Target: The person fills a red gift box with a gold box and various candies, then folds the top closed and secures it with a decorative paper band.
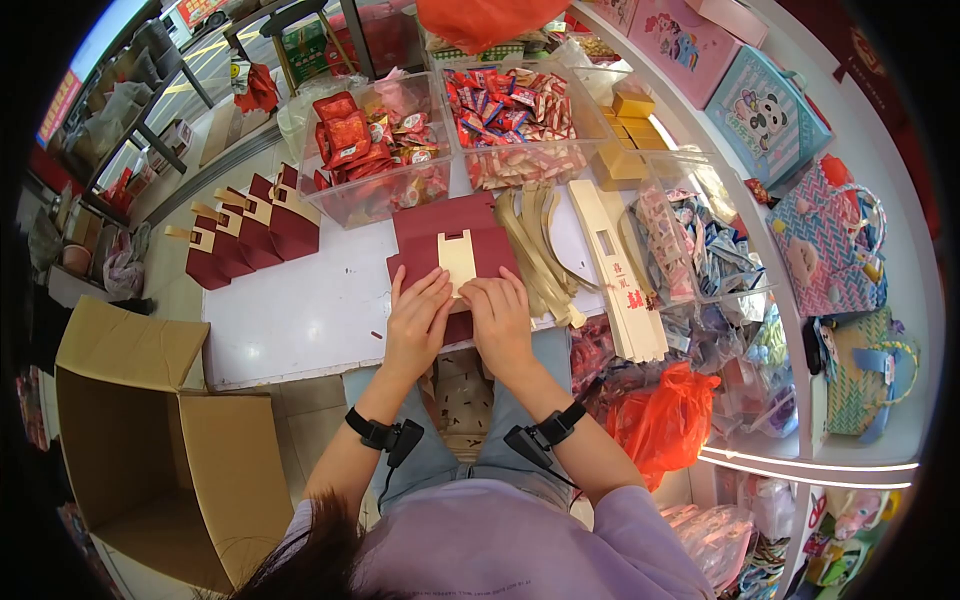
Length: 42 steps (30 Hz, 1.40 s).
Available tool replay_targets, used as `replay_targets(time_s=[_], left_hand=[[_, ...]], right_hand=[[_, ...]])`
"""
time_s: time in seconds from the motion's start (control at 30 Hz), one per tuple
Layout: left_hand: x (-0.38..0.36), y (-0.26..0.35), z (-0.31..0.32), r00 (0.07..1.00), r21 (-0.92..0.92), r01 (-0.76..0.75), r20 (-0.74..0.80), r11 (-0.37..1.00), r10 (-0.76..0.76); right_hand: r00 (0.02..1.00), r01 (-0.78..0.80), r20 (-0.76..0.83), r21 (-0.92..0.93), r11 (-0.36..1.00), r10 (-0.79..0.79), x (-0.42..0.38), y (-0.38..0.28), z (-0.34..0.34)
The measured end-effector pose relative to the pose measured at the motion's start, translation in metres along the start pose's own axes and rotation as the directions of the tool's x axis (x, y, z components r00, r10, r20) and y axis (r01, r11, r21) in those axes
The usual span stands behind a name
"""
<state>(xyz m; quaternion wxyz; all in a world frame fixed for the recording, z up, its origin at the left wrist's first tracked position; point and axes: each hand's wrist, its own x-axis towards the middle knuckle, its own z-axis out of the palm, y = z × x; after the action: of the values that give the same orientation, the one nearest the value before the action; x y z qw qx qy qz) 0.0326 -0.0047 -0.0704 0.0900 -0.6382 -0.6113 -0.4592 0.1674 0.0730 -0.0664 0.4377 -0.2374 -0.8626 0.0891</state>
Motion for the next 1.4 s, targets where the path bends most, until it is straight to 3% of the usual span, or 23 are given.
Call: replay_targets(time_s=[0.67,0.93,1.4], left_hand=[[0.001,0.004,-0.001,0.999,-0.013,0.046,-0.004,0.999,-0.046],[0.001,0.006,0.000,0.998,-0.021,0.061,-0.023,0.998,-0.062],[0.000,0.004,0.002,0.999,0.005,0.018,-0.034,1.000,-0.018]], right_hand=[[1.000,-0.021,-0.013,0.029,0.999,0.021,0.006,0.001,0.002],[1.000,-0.001,0.025,0.144,0.990,-0.002,0.007,0.008,-0.009],[1.000,0.016,-0.012,0.089,0.996,-0.015,0.005,0.004,-0.006]])
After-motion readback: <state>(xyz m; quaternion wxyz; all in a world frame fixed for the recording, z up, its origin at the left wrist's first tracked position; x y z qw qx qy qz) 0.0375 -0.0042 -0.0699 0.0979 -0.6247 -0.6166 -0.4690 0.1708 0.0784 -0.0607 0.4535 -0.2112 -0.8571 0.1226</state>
